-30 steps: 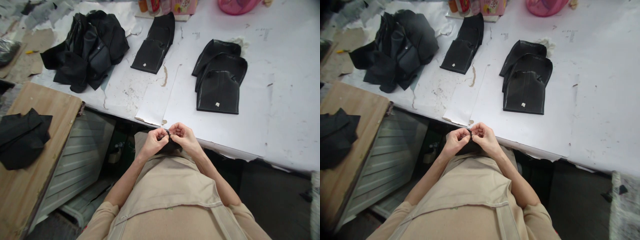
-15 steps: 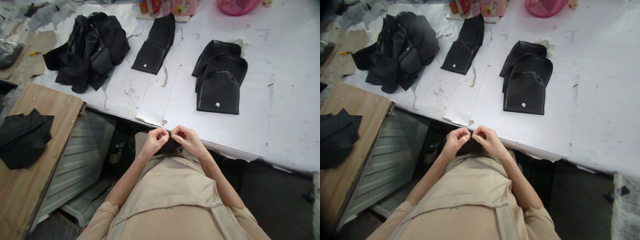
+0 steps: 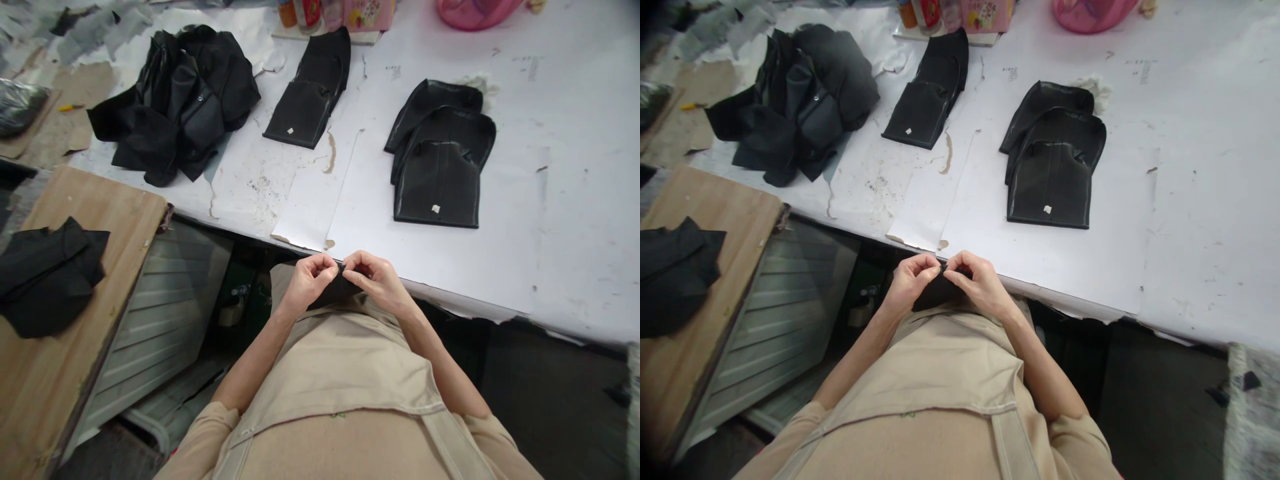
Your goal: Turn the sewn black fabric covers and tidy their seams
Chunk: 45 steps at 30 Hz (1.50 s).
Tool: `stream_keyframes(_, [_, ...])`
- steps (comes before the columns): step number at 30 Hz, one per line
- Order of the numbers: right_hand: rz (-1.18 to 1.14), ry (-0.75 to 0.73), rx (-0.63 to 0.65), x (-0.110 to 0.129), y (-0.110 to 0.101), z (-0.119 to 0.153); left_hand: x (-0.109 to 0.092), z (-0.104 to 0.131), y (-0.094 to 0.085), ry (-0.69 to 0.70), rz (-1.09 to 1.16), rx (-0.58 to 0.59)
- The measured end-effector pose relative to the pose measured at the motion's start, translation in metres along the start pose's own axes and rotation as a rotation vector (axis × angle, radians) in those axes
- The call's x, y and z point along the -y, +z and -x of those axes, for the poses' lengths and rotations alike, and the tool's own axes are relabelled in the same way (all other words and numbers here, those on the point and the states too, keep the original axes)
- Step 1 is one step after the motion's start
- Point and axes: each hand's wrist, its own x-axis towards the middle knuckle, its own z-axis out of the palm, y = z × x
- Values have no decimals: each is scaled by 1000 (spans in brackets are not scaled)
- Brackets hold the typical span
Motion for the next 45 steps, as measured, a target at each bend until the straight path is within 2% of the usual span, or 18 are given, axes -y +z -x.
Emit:
stream_keyframes(5, [-81, 77, -1, 4, 0, 1, -5, 1, -3, -31, 24, 30])
stream_keyframes(16, [-117, 57, -16, 2, 2, 2, -5, 6, -5, 42, -60, 88])
stream_keyframes(23, [-113, 70, -12, 0, 2, 3, -6, 6, -7, 42, -59, 101])
stream_keyframes(29, [-47, 32, -41, 4, 10, -1, -9, 6, -14, -41, -39, 207])
stream_keyframes(32, [-9, 27, -28, 8, 12, -4, -12, 7, -22, -97, 52, 252])
stream_keyframes(36, [57, 36, 48, 6, 2, -2, -9, 8, -37, -91, 198, 159])
stream_keyframes(40, [94, 74, 78, 0, -10, 0, -3, 7, -50, -50, 250, 60])
stream_keyframes(45, [155, 40, 46, 2, -8, -2, -6, 7, -55, -28, 73, 23])
